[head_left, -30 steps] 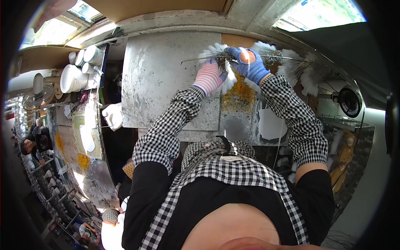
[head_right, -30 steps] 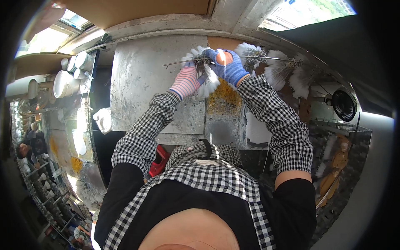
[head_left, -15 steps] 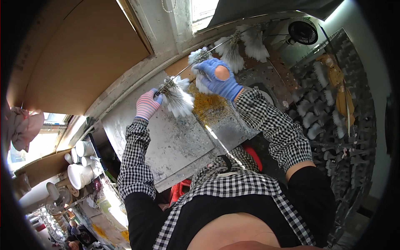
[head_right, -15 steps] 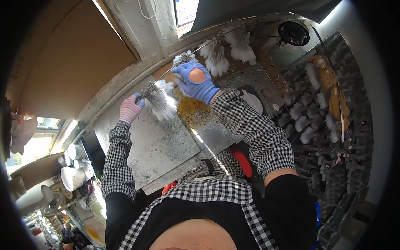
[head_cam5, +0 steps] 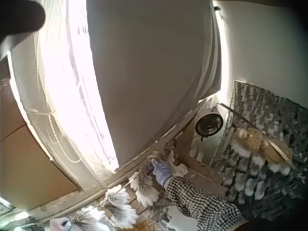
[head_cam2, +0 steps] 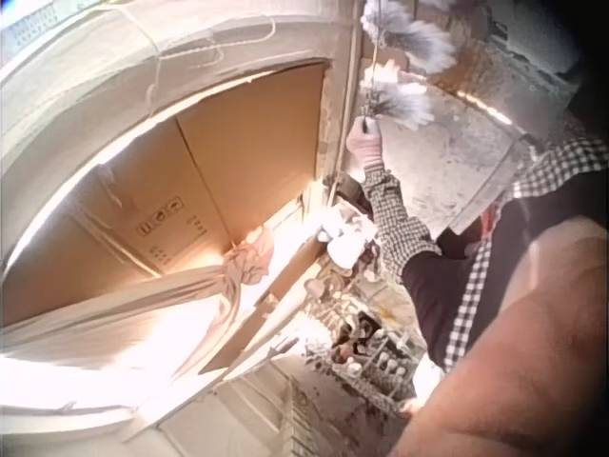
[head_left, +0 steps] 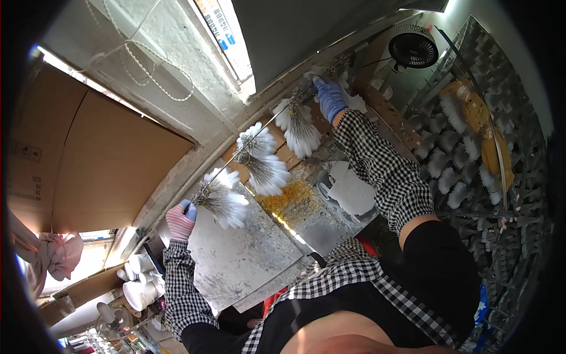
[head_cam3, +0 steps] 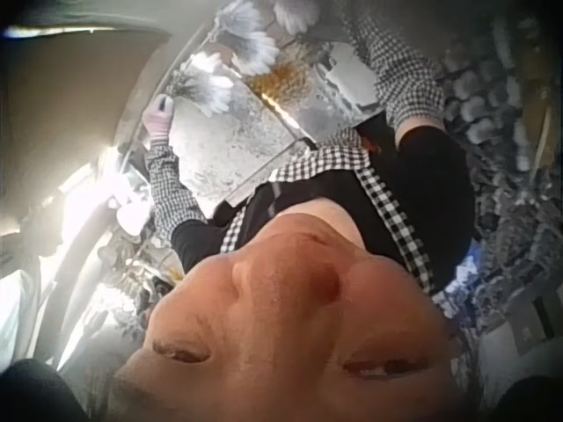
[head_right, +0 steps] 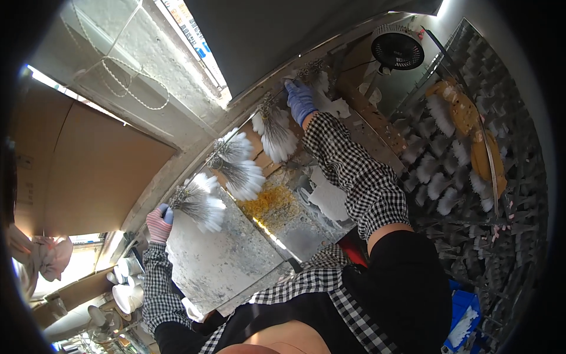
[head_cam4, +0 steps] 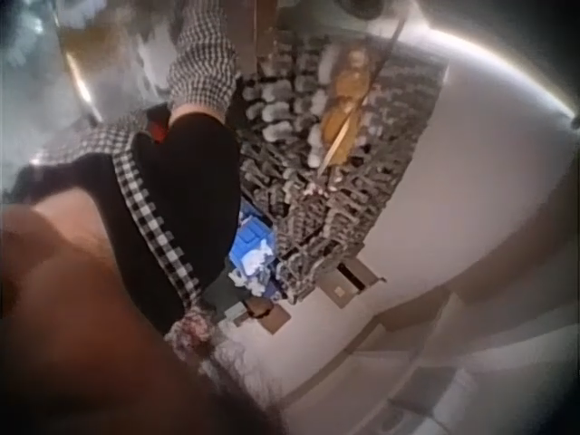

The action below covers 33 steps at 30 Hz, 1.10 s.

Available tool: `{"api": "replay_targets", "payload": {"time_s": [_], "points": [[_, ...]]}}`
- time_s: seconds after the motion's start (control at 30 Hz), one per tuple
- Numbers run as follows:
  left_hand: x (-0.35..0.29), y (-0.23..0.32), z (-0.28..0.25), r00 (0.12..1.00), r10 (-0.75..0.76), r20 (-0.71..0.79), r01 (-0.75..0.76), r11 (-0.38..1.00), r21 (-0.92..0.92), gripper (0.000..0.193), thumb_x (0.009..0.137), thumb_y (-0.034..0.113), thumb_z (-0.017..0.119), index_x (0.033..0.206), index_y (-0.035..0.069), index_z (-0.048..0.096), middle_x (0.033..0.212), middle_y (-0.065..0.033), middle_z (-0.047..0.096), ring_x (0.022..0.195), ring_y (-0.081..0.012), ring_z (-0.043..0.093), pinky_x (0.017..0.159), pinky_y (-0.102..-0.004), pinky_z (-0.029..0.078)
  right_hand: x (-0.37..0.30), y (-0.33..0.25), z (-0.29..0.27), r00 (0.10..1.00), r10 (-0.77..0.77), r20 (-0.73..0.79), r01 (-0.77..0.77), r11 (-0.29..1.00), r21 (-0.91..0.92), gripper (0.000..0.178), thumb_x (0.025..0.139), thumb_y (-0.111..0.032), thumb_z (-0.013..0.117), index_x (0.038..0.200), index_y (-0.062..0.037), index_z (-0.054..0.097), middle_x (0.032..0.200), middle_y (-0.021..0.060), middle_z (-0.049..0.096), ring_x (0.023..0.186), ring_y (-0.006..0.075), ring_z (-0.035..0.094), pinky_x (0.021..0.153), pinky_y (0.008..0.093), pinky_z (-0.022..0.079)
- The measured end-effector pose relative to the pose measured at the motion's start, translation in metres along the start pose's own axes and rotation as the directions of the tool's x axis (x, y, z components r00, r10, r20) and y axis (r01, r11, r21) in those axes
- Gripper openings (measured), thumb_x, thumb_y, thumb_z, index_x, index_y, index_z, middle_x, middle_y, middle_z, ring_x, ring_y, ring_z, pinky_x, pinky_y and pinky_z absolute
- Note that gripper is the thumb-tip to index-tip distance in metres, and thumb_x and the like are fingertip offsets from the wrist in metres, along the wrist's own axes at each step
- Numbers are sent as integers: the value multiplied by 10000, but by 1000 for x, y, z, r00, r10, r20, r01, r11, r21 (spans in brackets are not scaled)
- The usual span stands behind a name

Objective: Assembling individual white bristled components onto a long metal rod to create a large industrial brush.

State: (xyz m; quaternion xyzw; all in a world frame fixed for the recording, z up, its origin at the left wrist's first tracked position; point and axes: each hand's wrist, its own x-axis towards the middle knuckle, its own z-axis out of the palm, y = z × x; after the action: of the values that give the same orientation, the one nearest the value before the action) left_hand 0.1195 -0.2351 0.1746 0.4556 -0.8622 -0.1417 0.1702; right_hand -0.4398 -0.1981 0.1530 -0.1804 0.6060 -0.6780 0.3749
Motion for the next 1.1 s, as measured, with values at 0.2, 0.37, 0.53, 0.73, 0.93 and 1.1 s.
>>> {"api": "replay_targets", "payload": {"time_s": [0.2, 0.37, 0.53, 0.73, 0.93, 1.1], "points": [[11, -24, -32, 999, 16, 45, -18, 999, 44, 209, 902, 239, 623, 847, 41, 664, 674, -200, 618, 591, -351, 607, 578, -422, 476, -28, -16, 17, 999, 45, 29, -49, 991, 127, 135, 996, -195, 619, 1045, -80, 671, 777, -17, 646, 589, 81, 547, 527, 243, 449], [-18, -43, -38, 999, -18, 48, 16, 999, 31, 199, 887, 219, 624, 849, 28, 668, 666, -195, 613, 567, -313, 598, 566, -406, 471, -58, -13, 27, 994, 67, 85, -76, 991, 108, 139, 1006, -150, 613, 1026, -35, 691, 918, 53, 746, 678, 105, 652, 648, 237, 562], [-34, -58, -63, 991, 133, -31, -126, 976, 178, 178, 868, 208, 622, 841, 38, 669, 690, -187, 641, 601, -337, 627, 590, -423, 495, -96, -6, 22, 984, -110, 138, 78, 972, 221, 171, 1018, -146, 600, 1026, -9, 702, 948, 77, 758, 725, 100, 675, 675, 229, 545], [-27, -14, -123, 960, 281, -3, -281, 960, 17, 151, 855, 104, 570, 723, 31, 564, 581, -91, 447, 517, -181, 433, 512, -355, 360, -205, -49, -22, 993, -116, 19, 96, 894, 438, 173, 1010, -121, 595, 1073, 23, 667, 987, 152, 756, 703, 140, 701, 601, 215, 560], [-21, 26, -128, 862, 487, 139, -456, 866, -206, 131, 894, 92, 588, 780, 29, 589, 601, -4, 442, 545, -83, 358, 501, -283, 297, -351, -45, -108, 972, -143, -185, 208, 891, 403, 192, 1001, -121, 615, 1076, 51, 654, 1026, 180, 746, 701, 142, 704, 638, 237, 594], [23, 107, -68, 741, 635, 219, -517, 747, -418, 122, 905, 72, 604, 796, 19, 601, 623, 30, 426, 580, -54, 353, 527, -252, 300, -477, -55, -199, 844, -243, -478, 367, 912, 185, 176, 1021, -170, 602, 1107, -35, 676, 1083, 79, 753, 787, 63, 654, 639, 191, 497]]}}
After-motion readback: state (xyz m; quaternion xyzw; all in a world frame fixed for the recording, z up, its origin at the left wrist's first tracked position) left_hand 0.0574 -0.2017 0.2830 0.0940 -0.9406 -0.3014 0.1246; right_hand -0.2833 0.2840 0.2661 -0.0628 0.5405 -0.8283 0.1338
